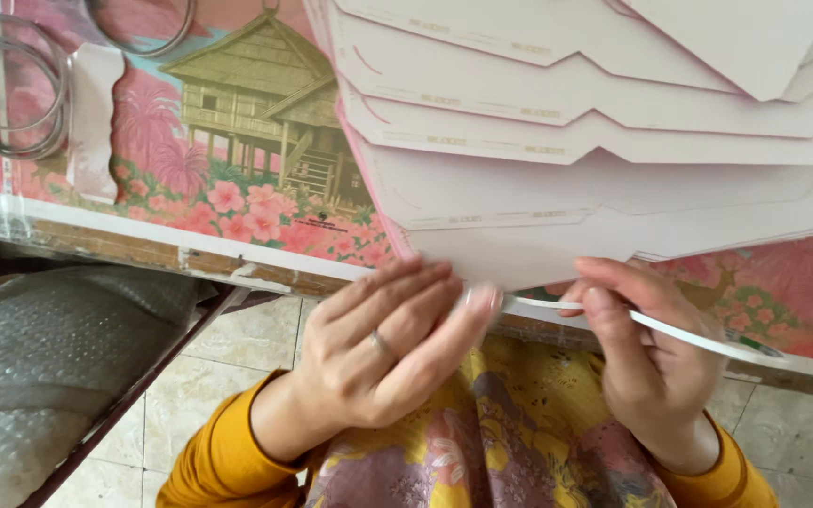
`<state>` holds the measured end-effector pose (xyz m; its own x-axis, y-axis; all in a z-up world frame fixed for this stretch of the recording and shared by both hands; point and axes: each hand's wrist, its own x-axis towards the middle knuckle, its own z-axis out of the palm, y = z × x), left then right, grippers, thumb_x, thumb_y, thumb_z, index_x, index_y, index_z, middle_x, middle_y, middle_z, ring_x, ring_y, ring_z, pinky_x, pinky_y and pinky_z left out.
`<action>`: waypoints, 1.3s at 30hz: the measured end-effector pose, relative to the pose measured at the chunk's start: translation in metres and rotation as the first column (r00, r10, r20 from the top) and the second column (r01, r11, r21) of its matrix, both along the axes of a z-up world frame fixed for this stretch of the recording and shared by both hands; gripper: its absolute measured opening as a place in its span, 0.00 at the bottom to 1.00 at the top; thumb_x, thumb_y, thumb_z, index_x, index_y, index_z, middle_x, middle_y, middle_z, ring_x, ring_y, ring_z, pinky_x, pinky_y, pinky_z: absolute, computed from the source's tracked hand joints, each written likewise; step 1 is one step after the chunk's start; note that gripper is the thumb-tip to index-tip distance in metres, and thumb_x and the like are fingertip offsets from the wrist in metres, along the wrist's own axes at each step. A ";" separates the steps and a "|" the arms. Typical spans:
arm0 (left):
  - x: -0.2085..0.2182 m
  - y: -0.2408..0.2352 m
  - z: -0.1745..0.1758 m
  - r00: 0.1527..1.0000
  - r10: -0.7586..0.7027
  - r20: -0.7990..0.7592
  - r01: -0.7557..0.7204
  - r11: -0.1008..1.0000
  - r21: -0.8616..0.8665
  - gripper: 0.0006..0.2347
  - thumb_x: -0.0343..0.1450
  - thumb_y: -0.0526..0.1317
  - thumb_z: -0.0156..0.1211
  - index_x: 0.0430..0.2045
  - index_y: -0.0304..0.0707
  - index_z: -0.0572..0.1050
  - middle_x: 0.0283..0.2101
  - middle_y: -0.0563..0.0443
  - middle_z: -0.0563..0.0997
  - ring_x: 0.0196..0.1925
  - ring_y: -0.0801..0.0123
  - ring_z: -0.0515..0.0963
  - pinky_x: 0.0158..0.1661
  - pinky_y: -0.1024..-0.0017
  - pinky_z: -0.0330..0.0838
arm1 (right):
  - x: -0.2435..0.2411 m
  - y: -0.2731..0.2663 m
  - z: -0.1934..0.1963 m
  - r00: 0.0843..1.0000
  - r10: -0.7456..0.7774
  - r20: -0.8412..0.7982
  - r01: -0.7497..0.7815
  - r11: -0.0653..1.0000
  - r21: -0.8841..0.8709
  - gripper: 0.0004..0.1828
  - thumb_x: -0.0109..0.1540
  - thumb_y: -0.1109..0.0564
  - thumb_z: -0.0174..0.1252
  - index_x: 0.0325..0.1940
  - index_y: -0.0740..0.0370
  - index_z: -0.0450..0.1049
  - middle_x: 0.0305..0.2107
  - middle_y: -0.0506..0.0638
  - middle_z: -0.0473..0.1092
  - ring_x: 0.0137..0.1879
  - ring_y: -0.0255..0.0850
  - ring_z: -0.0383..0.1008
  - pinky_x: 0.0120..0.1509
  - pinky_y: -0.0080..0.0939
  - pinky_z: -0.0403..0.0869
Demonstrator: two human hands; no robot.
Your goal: The person applies clear adhesive tape to the edges of a stack of white paper sheets. They hold the stack with one hand and press the tape down with the other, working along the edges to secure the papers together.
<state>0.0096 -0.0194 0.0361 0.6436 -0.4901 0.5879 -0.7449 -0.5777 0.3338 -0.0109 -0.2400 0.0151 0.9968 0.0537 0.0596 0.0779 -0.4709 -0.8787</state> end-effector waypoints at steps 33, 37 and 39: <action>0.024 -0.061 -0.005 0.992 0.128 0.016 -0.127 0.950 0.285 0.12 0.77 0.38 0.51 0.54 0.37 0.69 0.39 0.51 0.77 0.43 0.65 0.81 0.51 0.69 0.78 | 0.026 -0.040 -0.026 0.840 0.186 0.510 -0.032 0.955 -0.295 0.16 0.68 0.61 0.45 0.52 0.79 0.68 0.46 0.71 0.71 0.52 0.64 0.74 0.57 0.57 0.76; 0.010 -0.066 -0.012 0.988 0.156 0.011 -0.152 0.936 0.318 0.11 0.76 0.34 0.45 0.50 0.32 0.72 0.41 0.46 0.74 0.46 0.61 0.78 0.51 0.66 0.76 | 0.020 -0.039 -0.027 0.830 0.150 0.537 0.041 0.944 -0.327 0.11 0.67 0.66 0.47 0.48 0.80 0.70 0.40 0.70 0.73 0.47 0.61 0.76 0.52 0.55 0.77; 0.002 -0.069 -0.019 0.983 0.175 -0.054 -0.147 0.928 0.341 0.15 0.76 0.42 0.45 0.48 0.29 0.72 0.47 0.40 0.74 0.53 0.54 0.75 0.56 0.60 0.70 | 0.015 -0.040 -0.032 0.819 0.123 0.560 0.151 0.896 -0.417 0.11 0.69 0.62 0.50 0.48 0.73 0.73 0.36 0.62 0.73 0.39 0.54 0.72 0.46 0.50 0.71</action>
